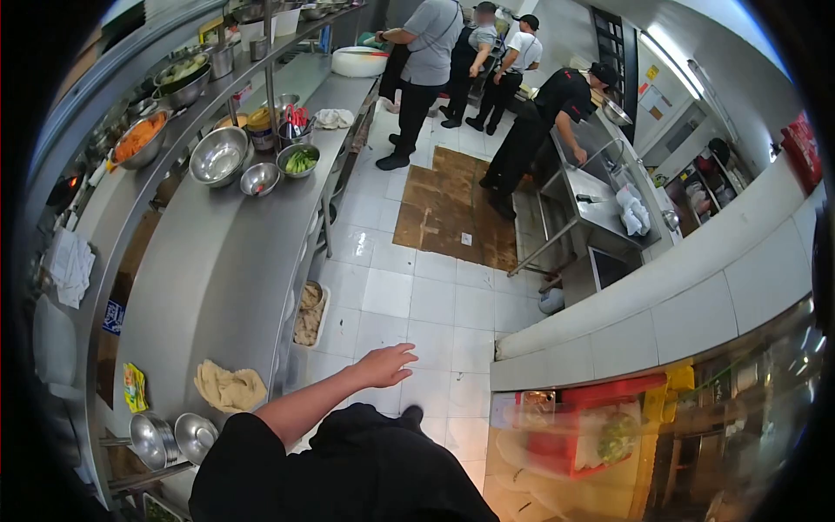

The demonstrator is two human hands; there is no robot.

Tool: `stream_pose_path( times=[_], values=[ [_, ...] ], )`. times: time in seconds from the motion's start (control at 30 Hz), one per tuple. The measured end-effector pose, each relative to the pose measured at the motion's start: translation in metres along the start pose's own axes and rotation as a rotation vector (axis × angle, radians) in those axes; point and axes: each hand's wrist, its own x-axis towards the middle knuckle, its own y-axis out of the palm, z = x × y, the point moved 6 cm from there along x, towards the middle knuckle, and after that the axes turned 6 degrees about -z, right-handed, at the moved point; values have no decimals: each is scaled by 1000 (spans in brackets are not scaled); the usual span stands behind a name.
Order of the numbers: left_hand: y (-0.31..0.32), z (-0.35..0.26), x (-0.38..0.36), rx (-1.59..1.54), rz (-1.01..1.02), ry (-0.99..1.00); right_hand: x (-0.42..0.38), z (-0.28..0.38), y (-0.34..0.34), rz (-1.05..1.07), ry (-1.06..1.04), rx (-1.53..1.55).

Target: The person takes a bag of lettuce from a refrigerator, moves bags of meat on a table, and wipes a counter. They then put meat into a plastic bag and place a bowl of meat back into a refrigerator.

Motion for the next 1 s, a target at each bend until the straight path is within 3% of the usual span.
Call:
stream_pose_path(
  times=[0.3,0.4,0.47,0.5,0.6,0.67,0.77,0.83,0.97,1.0],
  values=[
    [23,56,10,-13,-51,-277,132,160,0,189,-258,-177],
    [11,60,25,15,-133,-379,221,176,-17,248,-292,-244],
    [-10,58,42,12,-241,-387,326,165,-32,298,-244,-139],
    [-21,59,48,34,-272,-421,349,188,-45,322,-182,-44],
    [-38,63,52,91,-361,-554,368,338,-104,208,-268,-75],
    [-34,78,37,80,-423,-645,404,407,-112,272,-209,33],
    [-5,101,-8,-24,-487,-855,383,517,-114,243,-367,-115],
    [19,100,-46,-56,-470,-1030,386,557,-102,253,-439,-90],
    [133,118,-157,71,-417,-1228,387,579,-74,326,-473,-153],
    [168,124,-186,48,-271,-1280,383,573,-66,347,-445,-168]
  ],
)
